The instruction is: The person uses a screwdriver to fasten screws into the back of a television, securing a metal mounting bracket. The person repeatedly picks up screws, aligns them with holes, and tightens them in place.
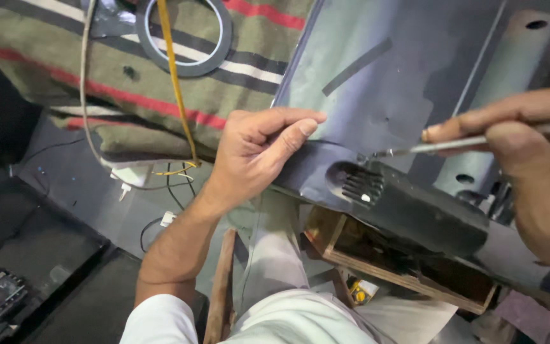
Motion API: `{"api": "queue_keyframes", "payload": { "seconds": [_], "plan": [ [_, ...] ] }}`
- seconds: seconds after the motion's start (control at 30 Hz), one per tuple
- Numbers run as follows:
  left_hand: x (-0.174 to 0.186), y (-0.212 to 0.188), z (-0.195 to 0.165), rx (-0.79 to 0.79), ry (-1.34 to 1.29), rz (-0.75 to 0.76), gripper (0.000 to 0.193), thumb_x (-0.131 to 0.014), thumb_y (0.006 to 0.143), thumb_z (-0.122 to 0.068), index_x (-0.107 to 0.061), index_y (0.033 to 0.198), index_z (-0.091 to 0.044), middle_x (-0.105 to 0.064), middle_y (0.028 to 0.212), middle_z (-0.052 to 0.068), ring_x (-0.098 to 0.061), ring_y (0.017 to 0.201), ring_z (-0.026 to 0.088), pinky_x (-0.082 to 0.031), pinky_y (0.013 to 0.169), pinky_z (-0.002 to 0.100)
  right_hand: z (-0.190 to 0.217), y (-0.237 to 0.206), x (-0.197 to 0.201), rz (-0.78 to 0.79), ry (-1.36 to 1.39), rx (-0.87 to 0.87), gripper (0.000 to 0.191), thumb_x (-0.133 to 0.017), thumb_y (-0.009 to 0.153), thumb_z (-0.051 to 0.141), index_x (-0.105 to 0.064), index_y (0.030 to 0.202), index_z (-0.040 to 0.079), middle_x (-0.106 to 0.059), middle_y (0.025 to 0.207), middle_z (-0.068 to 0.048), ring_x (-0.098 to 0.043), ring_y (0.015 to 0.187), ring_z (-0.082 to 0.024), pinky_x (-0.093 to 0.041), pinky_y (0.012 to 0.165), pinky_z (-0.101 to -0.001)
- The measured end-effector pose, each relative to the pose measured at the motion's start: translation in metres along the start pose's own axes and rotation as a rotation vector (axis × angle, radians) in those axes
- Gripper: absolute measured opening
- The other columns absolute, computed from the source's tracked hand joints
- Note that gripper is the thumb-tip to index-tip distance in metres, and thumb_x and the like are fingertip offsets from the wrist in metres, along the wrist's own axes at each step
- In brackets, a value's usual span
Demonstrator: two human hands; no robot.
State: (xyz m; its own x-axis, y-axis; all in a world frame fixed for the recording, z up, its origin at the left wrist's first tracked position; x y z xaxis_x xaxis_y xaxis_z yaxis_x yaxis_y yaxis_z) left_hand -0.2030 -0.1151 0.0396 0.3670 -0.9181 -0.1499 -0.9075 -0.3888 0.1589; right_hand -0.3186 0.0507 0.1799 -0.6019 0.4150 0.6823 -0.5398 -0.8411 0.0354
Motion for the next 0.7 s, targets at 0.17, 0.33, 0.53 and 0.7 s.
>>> {"api": "queue_keyframes", "payload": {
  "seconds": [0.17, 0.33, 0.53, 0.7],
  "plan": [
    [-0.002, 0.006, -0.006, -0.08, 0.132, 0.051, 0.015, -0.071, 0.106, -0.008, -0.074, 0.119, -0.002, -0.078, 0.097, 0.007, -0.072, 0.081, 0.007, -0.056, 0.071, 0.023, -0.018, -0.001, -0.007, 0.03, 0.028, -0.069, 0.032, -0.043, 0.114, 0.029, -0.056, 0.116, 0.0, -0.073, 0.104, -0.015, -0.076, 0.102, -0.023, -0.062, 0.097, -0.0337],
    [-0.008, 0.012, -0.012, -0.138, 0.28, 0.126, 0.015, -0.079, 0.097, -0.009, -0.076, 0.11, -0.003, -0.078, 0.095, 0.009, -0.075, 0.075, 0.016, -0.057, 0.067, 0.026, -0.027, 0.001, -0.016, 0.096, 0.01, -0.152, 0.029, -0.048, 0.108, 0.027, -0.059, 0.114, 0.001, -0.075, 0.105, -0.015, -0.077, 0.103, -0.024, -0.063, 0.096, -0.0348],
    [-0.009, 0.012, -0.017, -0.22, 0.254, 0.145, 0.015, -0.08, 0.099, -0.011, -0.075, 0.111, -0.004, -0.079, 0.102, 0.007, -0.077, 0.083, 0.017, -0.059, 0.073, 0.027, -0.026, 0.008, -0.022, 0.133, 0.057, -0.154, 0.026, -0.048, 0.107, 0.024, -0.06, 0.112, 0.001, -0.075, 0.104, -0.015, -0.076, 0.102, -0.021, -0.062, 0.095, -0.0328],
    [-0.006, 0.012, -0.013, -0.165, 0.225, 0.119, 0.012, -0.077, 0.099, -0.01, -0.075, 0.109, -0.003, -0.079, 0.1, 0.009, -0.077, 0.079, 0.016, -0.059, 0.07, 0.026, -0.027, 0.006, -0.018, 0.057, -0.05, -0.24, 0.016, -0.053, 0.107, 0.011, -0.065, 0.111, 0.0, -0.079, 0.102, -0.013, -0.072, 0.075, -0.014, -0.058, 0.071, -0.0271]
  ]
}}
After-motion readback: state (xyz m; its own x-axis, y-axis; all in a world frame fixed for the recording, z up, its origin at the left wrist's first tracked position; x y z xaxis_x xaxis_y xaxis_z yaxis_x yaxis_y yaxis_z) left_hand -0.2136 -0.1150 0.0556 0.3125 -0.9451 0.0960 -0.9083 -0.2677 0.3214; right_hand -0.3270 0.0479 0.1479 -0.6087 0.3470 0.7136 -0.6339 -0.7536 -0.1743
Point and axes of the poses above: each hand's wrist, its own y-axis towards the middle knuckle, its own x-axis out of the back of the hand, z = x × y, the point moved 10 cm from there along y, towards the middle knuckle
